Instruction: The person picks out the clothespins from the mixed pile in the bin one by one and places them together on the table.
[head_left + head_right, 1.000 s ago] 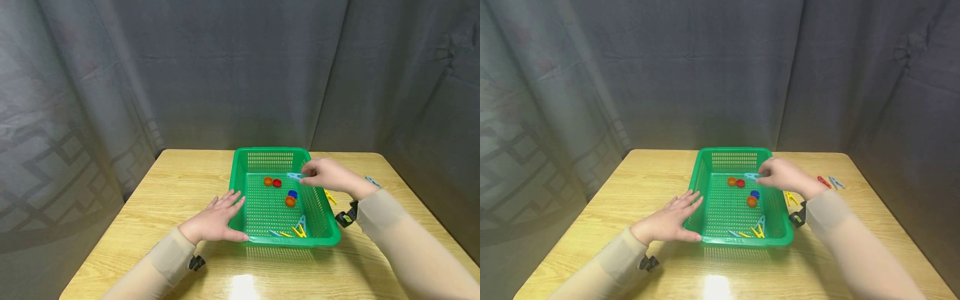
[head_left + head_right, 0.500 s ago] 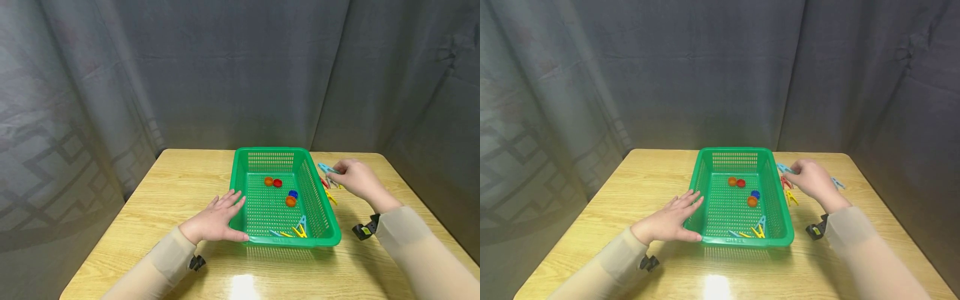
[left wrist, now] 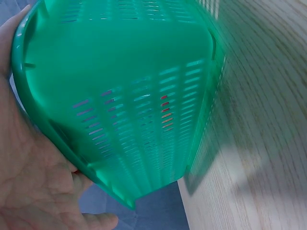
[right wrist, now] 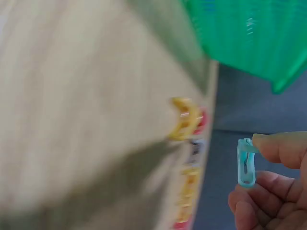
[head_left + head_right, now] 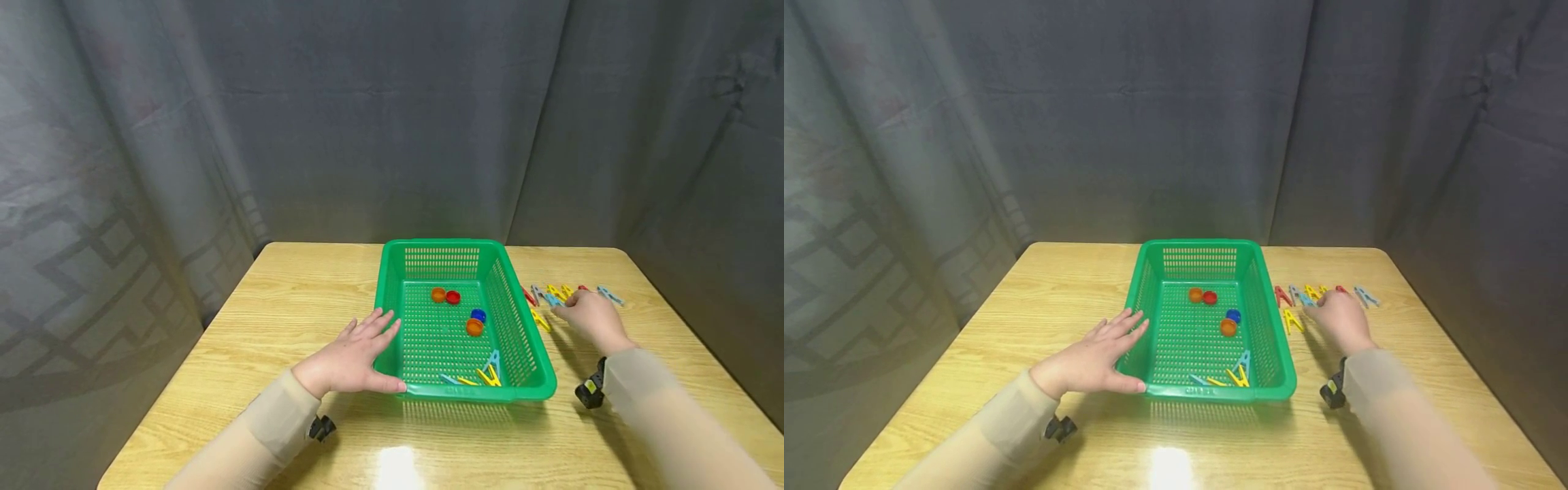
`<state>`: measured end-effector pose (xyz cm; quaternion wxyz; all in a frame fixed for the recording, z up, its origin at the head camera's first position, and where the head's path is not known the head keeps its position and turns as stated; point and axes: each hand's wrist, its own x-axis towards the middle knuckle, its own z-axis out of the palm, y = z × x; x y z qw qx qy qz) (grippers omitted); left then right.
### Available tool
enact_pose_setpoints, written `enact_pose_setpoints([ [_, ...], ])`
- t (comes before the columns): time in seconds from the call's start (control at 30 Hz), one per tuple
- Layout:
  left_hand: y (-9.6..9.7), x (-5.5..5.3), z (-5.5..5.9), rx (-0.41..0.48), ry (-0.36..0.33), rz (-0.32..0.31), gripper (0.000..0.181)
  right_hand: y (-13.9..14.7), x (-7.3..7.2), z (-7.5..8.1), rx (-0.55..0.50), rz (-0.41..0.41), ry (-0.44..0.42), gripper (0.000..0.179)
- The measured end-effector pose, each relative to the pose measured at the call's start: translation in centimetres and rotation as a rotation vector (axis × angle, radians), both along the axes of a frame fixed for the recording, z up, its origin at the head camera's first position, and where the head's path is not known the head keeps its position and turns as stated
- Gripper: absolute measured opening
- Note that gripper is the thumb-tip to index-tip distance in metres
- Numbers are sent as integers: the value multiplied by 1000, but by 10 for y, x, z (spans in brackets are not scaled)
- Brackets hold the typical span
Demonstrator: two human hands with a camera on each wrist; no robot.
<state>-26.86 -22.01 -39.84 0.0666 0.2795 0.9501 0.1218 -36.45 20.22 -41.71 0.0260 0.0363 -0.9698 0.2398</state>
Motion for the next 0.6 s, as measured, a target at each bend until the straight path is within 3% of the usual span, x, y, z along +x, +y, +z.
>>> enact_pose_setpoints([
  [0.33,0,0,-1,8,1,-4,108,8,-9,-27,-40,-12,-161,42],
  [0.6,0,-1,-1,-1,-3,0,108,9,-14,-33,-56,-7,-180,40],
])
